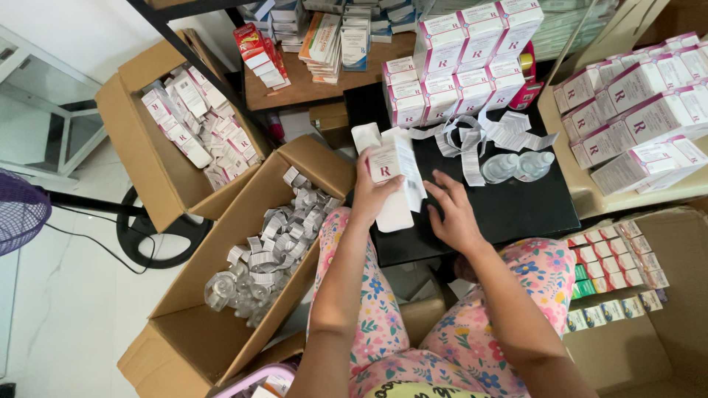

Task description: The person sits on the floor and repeatedly picks up small clear plastic bottles, places them into white cardboard boxes, and closes the boxes. The person also handles loose labels and stacks the closed boxes on a nearby table.

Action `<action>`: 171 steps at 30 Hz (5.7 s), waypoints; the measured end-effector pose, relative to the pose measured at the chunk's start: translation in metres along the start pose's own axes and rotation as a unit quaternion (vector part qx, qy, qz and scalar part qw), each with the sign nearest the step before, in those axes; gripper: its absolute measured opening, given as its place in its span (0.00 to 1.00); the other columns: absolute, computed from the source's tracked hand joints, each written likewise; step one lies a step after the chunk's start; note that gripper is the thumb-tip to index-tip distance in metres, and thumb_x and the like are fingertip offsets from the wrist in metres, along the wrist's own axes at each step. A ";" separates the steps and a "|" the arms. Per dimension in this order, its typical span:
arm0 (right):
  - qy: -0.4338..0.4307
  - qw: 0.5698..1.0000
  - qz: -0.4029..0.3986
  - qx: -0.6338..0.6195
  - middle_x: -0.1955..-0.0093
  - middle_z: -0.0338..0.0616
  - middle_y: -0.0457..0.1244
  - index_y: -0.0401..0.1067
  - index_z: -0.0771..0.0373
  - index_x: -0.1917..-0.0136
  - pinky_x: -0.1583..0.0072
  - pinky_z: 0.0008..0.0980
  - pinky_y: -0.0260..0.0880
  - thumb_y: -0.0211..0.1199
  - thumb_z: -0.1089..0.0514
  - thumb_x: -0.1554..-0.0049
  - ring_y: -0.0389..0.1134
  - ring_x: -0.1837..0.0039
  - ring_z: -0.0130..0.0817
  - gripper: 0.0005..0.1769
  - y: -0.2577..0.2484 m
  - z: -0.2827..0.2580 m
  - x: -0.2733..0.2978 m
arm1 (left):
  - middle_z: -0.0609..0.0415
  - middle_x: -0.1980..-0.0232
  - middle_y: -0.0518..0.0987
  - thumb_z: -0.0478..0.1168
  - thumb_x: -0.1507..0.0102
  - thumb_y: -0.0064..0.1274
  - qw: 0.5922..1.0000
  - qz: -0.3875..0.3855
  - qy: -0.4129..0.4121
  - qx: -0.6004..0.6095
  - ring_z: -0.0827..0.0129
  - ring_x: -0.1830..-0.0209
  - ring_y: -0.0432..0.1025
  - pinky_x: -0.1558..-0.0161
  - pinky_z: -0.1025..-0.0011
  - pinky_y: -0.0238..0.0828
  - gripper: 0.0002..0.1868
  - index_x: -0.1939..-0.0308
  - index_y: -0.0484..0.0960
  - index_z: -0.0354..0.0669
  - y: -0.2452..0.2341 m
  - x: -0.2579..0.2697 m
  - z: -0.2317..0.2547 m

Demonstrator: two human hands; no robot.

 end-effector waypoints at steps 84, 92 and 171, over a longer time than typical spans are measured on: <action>0.324 0.943 0.069 0.033 0.47 0.48 0.67 0.76 0.63 0.44 0.46 0.35 0.70 0.67 0.66 0.41 0.69 0.48 0.43 0.12 -0.082 0.129 0.052 | 0.41 0.29 0.70 0.52 0.39 0.68 0.869 -0.149 0.332 -0.335 0.47 0.35 0.72 0.38 0.61 0.74 0.40 0.33 0.61 0.45 0.091 0.057 -0.010; 0.112 0.934 -0.008 0.339 0.24 0.51 0.56 0.82 0.50 0.46 0.28 0.58 0.51 0.72 0.58 0.53 0.53 0.25 0.55 0.20 -0.046 0.101 0.025 | 0.43 0.28 0.70 0.53 0.43 0.69 0.858 -0.136 0.330 -0.368 0.45 0.35 0.72 0.39 0.57 0.75 0.41 0.36 0.60 0.49 0.090 0.061 -0.024; 0.377 0.919 -0.040 0.107 0.47 0.64 0.65 0.67 0.75 0.34 0.44 0.45 0.70 0.80 0.46 0.57 0.68 0.44 0.58 0.47 -0.065 0.216 0.118 | 0.27 0.17 0.53 0.27 0.39 0.46 0.973 -0.095 0.042 -0.206 0.42 0.29 0.69 0.33 0.61 0.69 0.54 0.18 0.26 0.33 0.219 0.088 -0.148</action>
Point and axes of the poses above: each hand's wrist, its own x-axis away from the middle knuckle, its own y-axis out of the palm, z = x × y, the point moved 9 cm from there along -x, towards the middle knuckle
